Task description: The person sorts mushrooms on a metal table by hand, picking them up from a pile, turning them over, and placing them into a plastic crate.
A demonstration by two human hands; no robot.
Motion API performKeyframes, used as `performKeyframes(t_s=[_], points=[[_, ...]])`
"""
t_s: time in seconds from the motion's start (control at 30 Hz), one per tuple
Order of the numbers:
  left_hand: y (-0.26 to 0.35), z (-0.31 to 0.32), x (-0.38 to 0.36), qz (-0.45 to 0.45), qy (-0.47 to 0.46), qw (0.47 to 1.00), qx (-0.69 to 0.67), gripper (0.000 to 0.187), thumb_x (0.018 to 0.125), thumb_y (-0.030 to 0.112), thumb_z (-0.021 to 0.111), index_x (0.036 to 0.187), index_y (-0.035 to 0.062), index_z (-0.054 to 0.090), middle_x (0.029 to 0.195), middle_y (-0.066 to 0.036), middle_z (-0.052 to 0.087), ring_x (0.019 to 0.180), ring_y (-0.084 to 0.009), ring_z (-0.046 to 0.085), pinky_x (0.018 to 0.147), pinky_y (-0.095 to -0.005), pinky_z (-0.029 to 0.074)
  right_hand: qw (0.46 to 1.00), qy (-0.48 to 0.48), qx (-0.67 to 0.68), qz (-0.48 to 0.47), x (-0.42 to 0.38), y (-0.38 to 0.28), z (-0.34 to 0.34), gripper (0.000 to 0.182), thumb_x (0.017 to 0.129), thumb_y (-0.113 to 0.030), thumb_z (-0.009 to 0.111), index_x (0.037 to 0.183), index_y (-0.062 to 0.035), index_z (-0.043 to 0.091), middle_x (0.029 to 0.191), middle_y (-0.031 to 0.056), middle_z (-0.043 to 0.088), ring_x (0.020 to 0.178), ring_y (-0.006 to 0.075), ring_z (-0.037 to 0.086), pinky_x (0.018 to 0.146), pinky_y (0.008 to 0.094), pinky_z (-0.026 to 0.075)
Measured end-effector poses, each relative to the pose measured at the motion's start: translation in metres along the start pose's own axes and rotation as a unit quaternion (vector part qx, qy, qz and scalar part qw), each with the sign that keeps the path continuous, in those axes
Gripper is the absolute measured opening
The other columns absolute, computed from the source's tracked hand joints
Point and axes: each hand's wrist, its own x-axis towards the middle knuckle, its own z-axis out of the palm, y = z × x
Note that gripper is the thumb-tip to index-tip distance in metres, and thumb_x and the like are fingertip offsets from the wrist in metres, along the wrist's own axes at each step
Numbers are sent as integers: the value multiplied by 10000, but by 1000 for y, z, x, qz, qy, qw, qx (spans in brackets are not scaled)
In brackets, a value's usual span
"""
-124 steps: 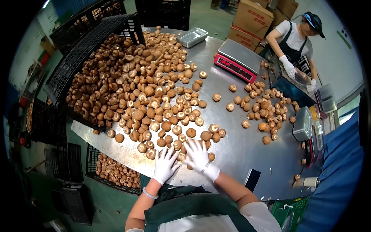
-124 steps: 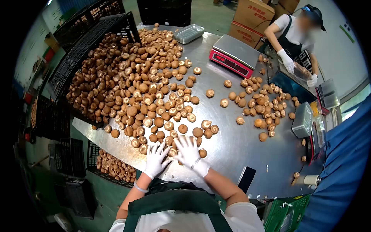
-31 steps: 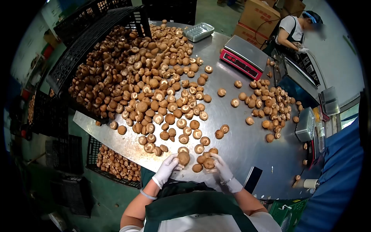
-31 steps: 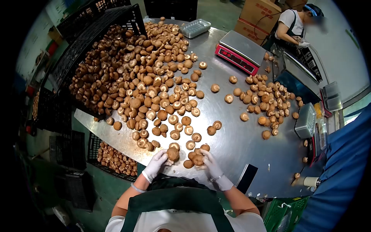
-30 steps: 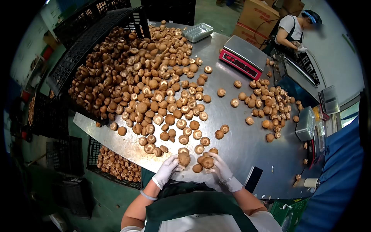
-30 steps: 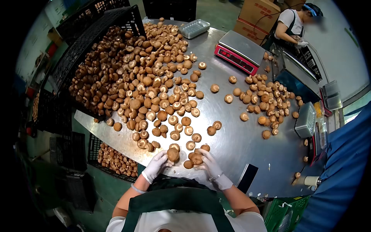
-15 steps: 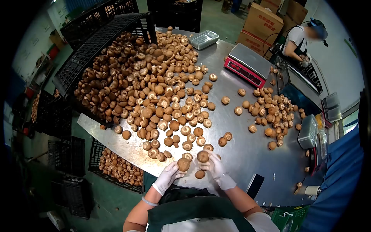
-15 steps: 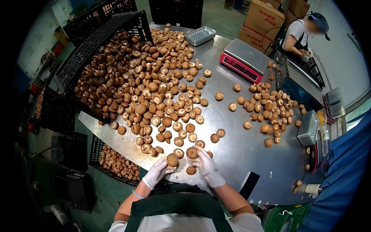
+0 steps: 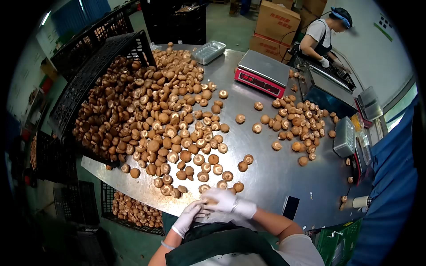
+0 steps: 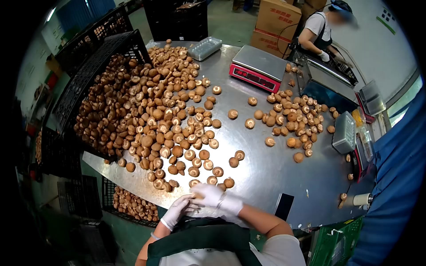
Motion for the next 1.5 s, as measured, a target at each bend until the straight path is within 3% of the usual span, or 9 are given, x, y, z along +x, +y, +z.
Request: performKeyframes(t_s=[0.13, 0.27, 0.43, 0.5, 0.7, 0.8, 1.1, 1.23, 1.5], points=[[-1, 8, 6, 92, 45, 970, 220, 239, 930, 128, 526, 1133, 14, 580, 993, -101, 650, 859, -186, 641, 778, -292, 508, 867, 144, 323, 351, -11, 43, -113, 229, 825, -194, 651, 1011, -64, 625, 886, 45, 622, 822, 115, 583, 735, 281, 497], [4, 4, 10, 289, 155, 798, 506, 144, 832, 108, 614, 952, 48, 667, 847, -149, 639, 760, -289, 634, 696, -341, 504, 481, 581, 631, 180, -61, 148, -173, 609, 861, -422, 607, 1284, -41, 390, 1312, 239, 408, 1115, 372, 523, 934, 475, 460], [16, 5, 27, 327, 215, 701, 596, 386, 769, 195, 681, 1115, 51, 589, 1055, -127, 588, 969, -302, 567, 831, -373, 471, 808, 398, 345, 265, -49, 100, -139, 678, 828, -289, 632, 1409, -119, 326, 1410, 159, 328, 1149, 311, 500, 814, 381, 528], [28, 20, 34, 322, 176, 686, 628, 495, 755, 245, 700, 1189, 59, 551, 1131, -138, 562, 1021, -317, 535, 874, -394, 448, 915, 327, -159, 176, -40, 141, -98, 687, 758, -282, 697, 1364, -134, 409, 1386, 158, 369, 1211, 349, 432, 918, 428, 457], [14, 12, 61, 311, 141, 689, 640, 483, 804, 201, 669, 1238, 50, 520, 1216, -124, 535, 1029, -290, 550, 860, -372, 469, 912, 160, -329, 184, -19, 108, -79, 504, 639, -309, 756, 1065, -94, 594, 1172, 167, 512, 1087, 379, 475, 918, 437, 431], [21, 10, 55, 113, 61, 989, 67, 408, 957, 208, 501, 1331, 60, 436, 1259, -106, 522, 1096, -180, 554, 874, -284, 476, 935, 192, -160, 251, -19, 81, -87, 395, 667, -324, 731, 970, -106, 601, 987, 120, 542, 940, 322, 549, 783, 415, 474], [16, -10, 42, 40, -47, 984, -164, 434, 980, 243, 435, 1348, 23, 368, 1267, -149, 513, 1093, -301, 571, 922, -367, 477, 961, 75, -195, 180, -2, 81, -59, 316, 680, -289, 680, 941, -127, 609, 911, 78, 600, 879, 275, 594, 759, 400, 499], [13, -19, 11, 53, -5, 989, -138, 428, 978, 232, 435, 1340, 15, 365, 1262, -156, 515, 1104, -311, 566, 918, -367, 480, 923, 124, 150, 332, -7, 91, -64, 278, 657, -192, 705, 897, -89, 609, 971, 114, 629, 867, 264, 617, 752, 365, 489], [-9, -42, -49, 69, 28, 988, -139, 411, 978, 230, 423, 1316, -2, 398, 1244, -132, 537, 1077, -236, 587, 878, -324, 501, 947, 120, -243, 170, 2, 79, -54, 364, 683, -254, 681, 1029, -159, 624, 956, 114, 594, 875, 341, 599, 766, 407, 496]])
